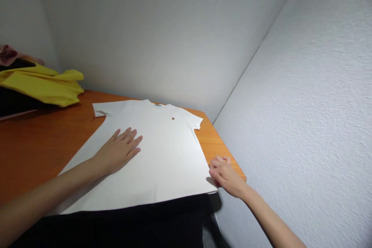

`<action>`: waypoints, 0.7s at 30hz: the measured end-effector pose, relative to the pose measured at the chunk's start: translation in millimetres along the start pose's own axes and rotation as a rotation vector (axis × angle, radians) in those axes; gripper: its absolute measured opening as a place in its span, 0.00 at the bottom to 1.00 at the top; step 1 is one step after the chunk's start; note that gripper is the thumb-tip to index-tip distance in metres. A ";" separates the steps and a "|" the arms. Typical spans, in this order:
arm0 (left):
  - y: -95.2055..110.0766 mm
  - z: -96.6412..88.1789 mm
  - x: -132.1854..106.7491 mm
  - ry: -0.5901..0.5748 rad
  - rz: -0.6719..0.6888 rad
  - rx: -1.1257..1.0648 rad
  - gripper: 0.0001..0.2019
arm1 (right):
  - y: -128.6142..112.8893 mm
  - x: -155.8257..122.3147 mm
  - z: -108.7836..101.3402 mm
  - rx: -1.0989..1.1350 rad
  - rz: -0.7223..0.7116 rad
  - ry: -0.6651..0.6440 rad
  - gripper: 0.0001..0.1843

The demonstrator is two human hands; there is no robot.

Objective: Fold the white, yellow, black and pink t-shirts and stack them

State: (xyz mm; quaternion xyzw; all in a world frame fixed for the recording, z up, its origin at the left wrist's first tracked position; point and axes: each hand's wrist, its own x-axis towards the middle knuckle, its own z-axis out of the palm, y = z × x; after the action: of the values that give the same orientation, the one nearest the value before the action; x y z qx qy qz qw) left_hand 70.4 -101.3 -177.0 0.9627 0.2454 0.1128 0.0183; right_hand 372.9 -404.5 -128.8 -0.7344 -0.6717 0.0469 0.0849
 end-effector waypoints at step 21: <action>284.9 113.7 62.3 0.059 0.044 -0.081 0.08 | 136.4 247.6 19.3 -0.027 0.887 0.271 0.31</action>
State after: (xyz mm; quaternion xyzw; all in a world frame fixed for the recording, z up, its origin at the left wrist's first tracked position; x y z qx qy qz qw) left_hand 282.7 -319.6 -249.0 0.9625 0.2200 0.1512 0.0473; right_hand 525.9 -168.4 -162.2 -0.9514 -0.2761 -0.0267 0.1340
